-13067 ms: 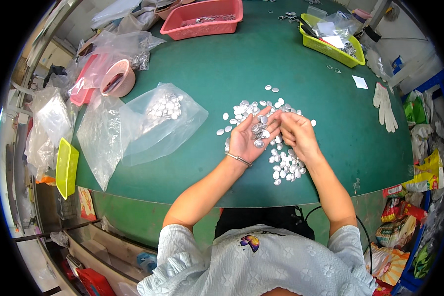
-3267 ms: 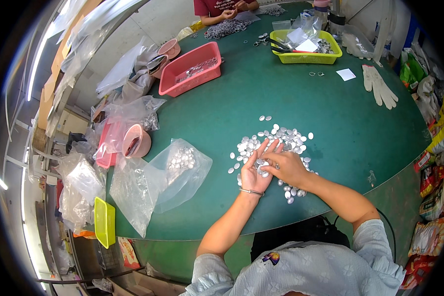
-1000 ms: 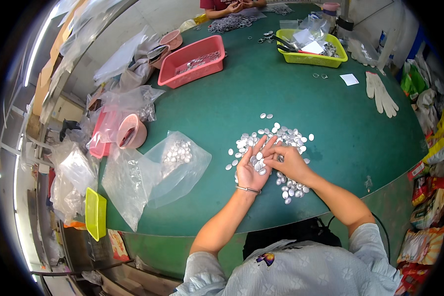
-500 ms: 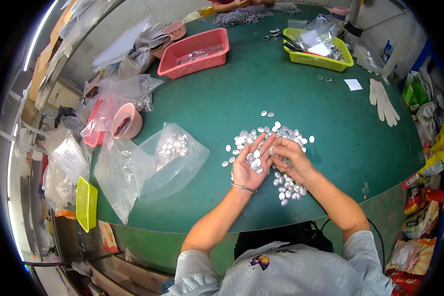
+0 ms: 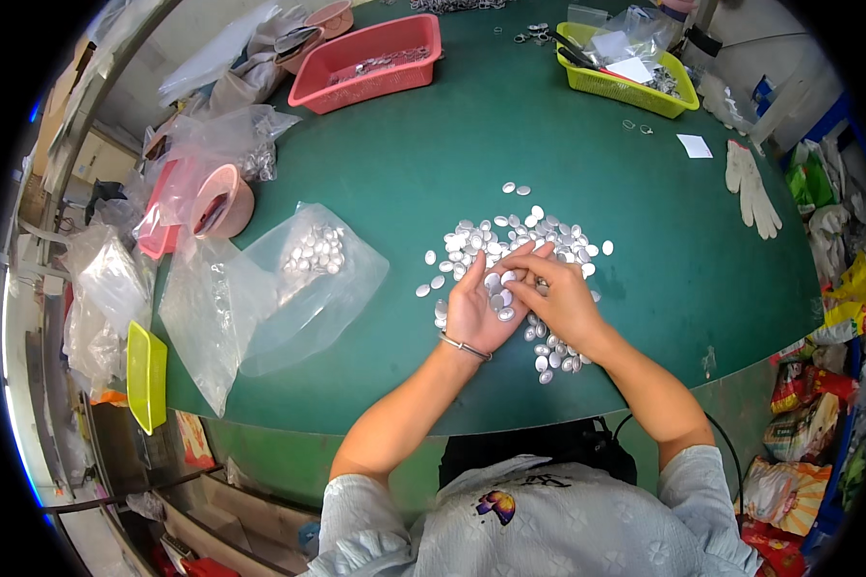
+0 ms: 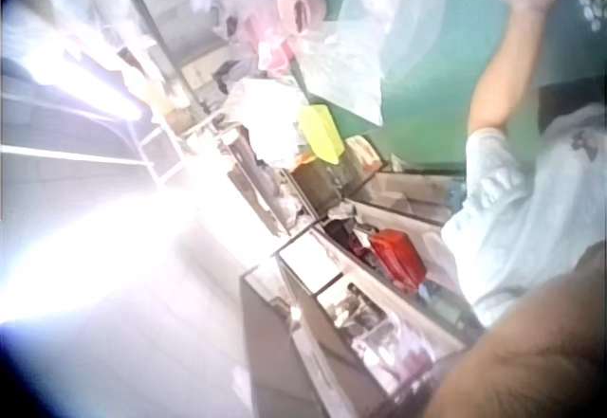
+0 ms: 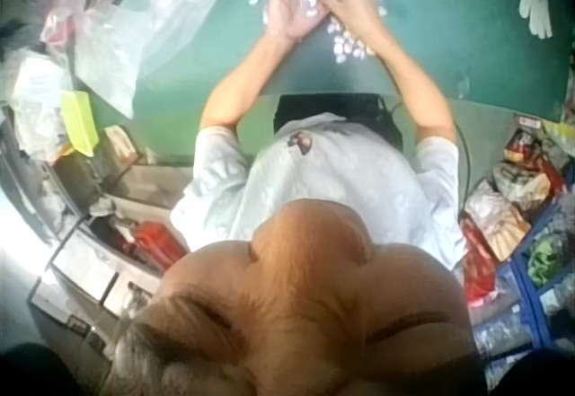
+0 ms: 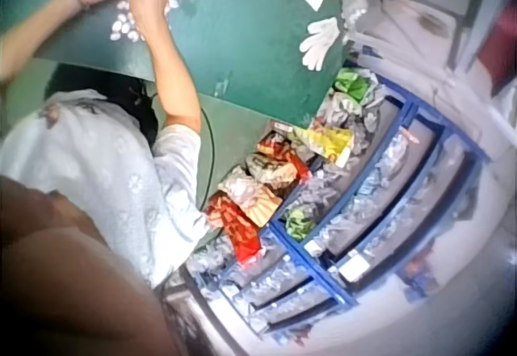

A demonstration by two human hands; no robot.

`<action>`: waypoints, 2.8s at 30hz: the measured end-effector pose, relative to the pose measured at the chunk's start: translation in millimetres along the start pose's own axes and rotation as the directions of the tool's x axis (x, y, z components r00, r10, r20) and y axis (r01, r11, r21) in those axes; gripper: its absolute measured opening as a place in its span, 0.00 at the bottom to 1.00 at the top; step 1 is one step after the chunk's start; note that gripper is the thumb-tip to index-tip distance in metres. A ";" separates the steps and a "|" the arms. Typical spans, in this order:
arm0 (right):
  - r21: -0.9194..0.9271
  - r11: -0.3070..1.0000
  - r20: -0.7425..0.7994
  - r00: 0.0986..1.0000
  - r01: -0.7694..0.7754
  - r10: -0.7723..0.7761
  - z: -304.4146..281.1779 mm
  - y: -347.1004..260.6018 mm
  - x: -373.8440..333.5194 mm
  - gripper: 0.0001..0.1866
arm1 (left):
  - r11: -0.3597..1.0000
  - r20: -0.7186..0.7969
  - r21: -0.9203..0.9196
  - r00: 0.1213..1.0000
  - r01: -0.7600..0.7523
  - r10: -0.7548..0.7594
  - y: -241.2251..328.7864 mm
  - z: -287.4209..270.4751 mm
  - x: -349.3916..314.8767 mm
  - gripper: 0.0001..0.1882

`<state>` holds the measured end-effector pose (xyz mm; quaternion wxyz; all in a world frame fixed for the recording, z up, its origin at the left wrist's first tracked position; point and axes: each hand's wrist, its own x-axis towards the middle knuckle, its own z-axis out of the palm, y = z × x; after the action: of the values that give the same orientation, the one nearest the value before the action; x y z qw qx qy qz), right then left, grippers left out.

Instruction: The person sits at a green workbench and sorts small, white, circular discs by hand. They pick up handfuls of the discs, inspect them, and place them into a clear plastic bag. The workspace contains various containers and loose discs.

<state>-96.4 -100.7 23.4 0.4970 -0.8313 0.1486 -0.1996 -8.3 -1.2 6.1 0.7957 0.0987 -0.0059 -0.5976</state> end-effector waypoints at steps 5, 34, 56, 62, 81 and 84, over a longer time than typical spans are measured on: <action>-0.024 0.999 0.008 1.000 -0.023 0.023 -2.7 -4.0 2.7 0.06 | 0.999 0.018 -0.048 1.000 -0.011 0.012 -0.2 -4.6 0.8 0.32; 0.636 0.647 0.201 0.900 -0.421 0.388 -11.6 -9.0 5.7 0.05 | 0.994 -0.118 0.093 0.992 0.053 -0.042 -3.9 -13.2 -1.4 0.29; 0.764 0.326 0.431 0.816 -0.557 0.386 -24.8 2.1 6.7 0.10 | 0.807 -0.163 0.569 0.940 -0.158 0.300 -3.3 -3.5 -4.0 0.05; 0.784 0.291 0.439 0.822 -0.548 0.363 -23.8 2.6 8.0 0.12 | 0.794 -0.167 0.580 0.927 -0.185 0.337 -3.8 -0.2 -4.8 0.06; 0.701 0.505 0.321 0.855 -0.503 0.407 -21.9 0.3 4.6 0.07 | 0.773 -0.180 0.614 0.925 -0.160 0.334 -3.6 -1.9 -5.4 0.05; 0.699 0.526 0.299 0.866 -0.484 0.400 -23.5 0.6 5.5 0.07 | 0.733 -0.207 0.660 0.898 -0.165 0.388 -4.3 0.4 -4.0 0.05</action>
<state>-102.9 -121.5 34.0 0.8370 -0.4908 0.2324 -0.0679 -13.6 1.3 6.2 0.7870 0.4543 -0.0857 -0.4085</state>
